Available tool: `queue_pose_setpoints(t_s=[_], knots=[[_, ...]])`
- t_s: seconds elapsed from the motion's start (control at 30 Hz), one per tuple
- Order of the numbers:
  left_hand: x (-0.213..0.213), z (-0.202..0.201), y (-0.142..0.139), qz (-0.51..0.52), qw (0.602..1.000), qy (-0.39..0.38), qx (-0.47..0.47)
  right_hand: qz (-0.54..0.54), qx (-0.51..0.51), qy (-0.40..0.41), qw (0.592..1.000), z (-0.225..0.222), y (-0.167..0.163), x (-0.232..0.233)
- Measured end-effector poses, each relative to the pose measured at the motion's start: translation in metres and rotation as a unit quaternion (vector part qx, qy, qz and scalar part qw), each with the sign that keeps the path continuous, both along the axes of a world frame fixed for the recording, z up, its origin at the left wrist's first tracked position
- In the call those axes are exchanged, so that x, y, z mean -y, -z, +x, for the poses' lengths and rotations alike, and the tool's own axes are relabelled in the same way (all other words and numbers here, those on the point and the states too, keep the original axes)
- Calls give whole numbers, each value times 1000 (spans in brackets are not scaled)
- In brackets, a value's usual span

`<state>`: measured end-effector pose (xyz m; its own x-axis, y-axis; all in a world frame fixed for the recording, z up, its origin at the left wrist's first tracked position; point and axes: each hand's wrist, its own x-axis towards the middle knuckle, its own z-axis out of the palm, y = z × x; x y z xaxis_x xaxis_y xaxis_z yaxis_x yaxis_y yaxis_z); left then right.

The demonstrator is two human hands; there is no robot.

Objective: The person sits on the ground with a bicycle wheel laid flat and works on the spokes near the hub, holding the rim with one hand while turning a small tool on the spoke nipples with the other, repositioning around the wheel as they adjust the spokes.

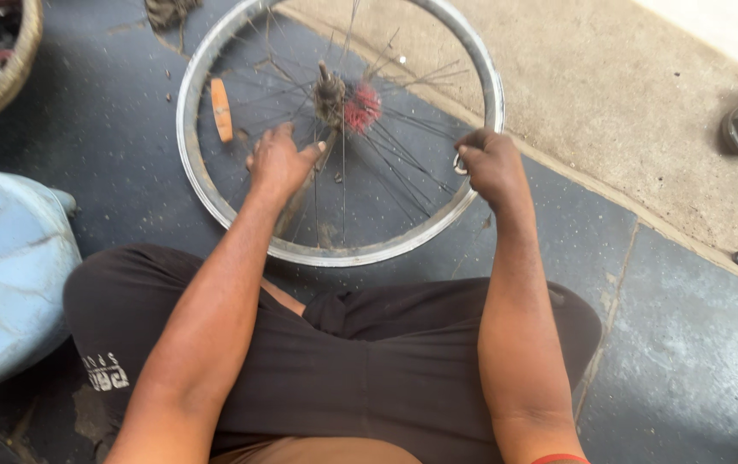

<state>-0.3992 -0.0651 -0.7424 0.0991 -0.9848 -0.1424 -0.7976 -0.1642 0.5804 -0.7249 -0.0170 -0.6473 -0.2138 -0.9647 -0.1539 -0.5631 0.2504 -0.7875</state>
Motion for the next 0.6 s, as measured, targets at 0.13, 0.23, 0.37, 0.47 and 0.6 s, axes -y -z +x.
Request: queue_pose_setpoints(t_s=[0.13,0.23,0.37,0.47,0.6], knots=[[-8,-12,-54,-178,974,52,-130,-17,-52,-5,999,-9,23,13],[-37,-29,-129,-221,938,111,-242,-54,-39,-2,998,-10,32,15],[-122,-50,-250,-349,834,330,-270,-31,-45,10,998,-13,31,12],[-201,-61,-327,-450,737,466,-194,0,-48,22,999,-15,28,7],[-278,-86,-386,-509,663,535,-117,-27,-45,13,999,-14,27,-13]])
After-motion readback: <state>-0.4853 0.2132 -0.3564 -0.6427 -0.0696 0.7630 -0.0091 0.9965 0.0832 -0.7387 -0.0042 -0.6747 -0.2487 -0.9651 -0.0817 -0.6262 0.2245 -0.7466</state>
